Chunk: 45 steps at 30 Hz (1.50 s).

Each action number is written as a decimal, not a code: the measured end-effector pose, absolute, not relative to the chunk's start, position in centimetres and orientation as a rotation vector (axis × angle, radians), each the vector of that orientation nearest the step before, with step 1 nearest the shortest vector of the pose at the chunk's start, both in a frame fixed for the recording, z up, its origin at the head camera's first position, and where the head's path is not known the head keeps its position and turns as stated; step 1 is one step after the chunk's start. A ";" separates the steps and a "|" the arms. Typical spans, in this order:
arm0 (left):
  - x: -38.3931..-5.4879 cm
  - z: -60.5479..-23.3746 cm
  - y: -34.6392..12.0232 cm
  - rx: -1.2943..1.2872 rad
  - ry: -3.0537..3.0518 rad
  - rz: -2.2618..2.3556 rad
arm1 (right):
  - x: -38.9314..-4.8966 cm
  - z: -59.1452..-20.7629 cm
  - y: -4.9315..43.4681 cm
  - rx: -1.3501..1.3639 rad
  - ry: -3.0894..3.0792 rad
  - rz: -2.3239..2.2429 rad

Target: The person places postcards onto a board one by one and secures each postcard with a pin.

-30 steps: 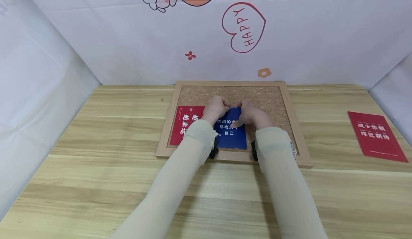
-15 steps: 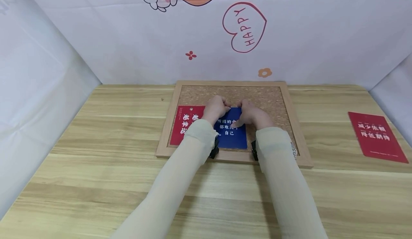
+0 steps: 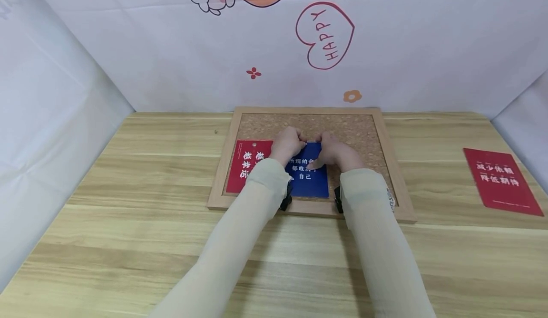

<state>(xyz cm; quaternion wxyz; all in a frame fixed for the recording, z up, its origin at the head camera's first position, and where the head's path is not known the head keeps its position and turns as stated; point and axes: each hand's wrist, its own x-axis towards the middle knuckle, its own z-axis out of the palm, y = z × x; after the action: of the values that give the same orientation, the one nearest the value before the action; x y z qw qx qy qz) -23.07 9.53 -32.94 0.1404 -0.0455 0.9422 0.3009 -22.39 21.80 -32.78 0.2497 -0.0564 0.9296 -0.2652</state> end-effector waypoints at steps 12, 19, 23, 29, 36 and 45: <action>-23.1 -33.4 8.7 -0.046 2.671 1.049 | -22.4 -32.7 21.7 -0.155 2.538 -0.714; -23.1 -33.5 8.6 -0.083 2.661 1.076 | -22.5 -33.0 21.7 -0.147 2.539 -0.717; -23.2 -33.5 8.6 -0.089 2.670 1.038 | -22.5 -33.0 21.7 -0.149 2.539 -0.723; -23.3 -33.3 8.8 -0.099 2.710 0.946 | -22.3 -32.9 21.7 -0.137 2.535 -0.733; -23.2 -33.3 8.9 -0.115 2.724 0.900 | -22.3 -32.9 21.6 -0.125 2.538 -0.733; -23.0 -33.1 9.2 -0.114 2.753 0.843 | -22.4 -33.0 21.7 -0.124 2.527 -0.734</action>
<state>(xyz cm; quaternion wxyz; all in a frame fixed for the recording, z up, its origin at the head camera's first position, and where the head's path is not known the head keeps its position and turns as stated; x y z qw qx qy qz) -23.02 9.17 -33.14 0.1298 -0.0394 0.9473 0.2902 -22.41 21.72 -32.99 0.2507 -0.0456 0.9286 -0.2697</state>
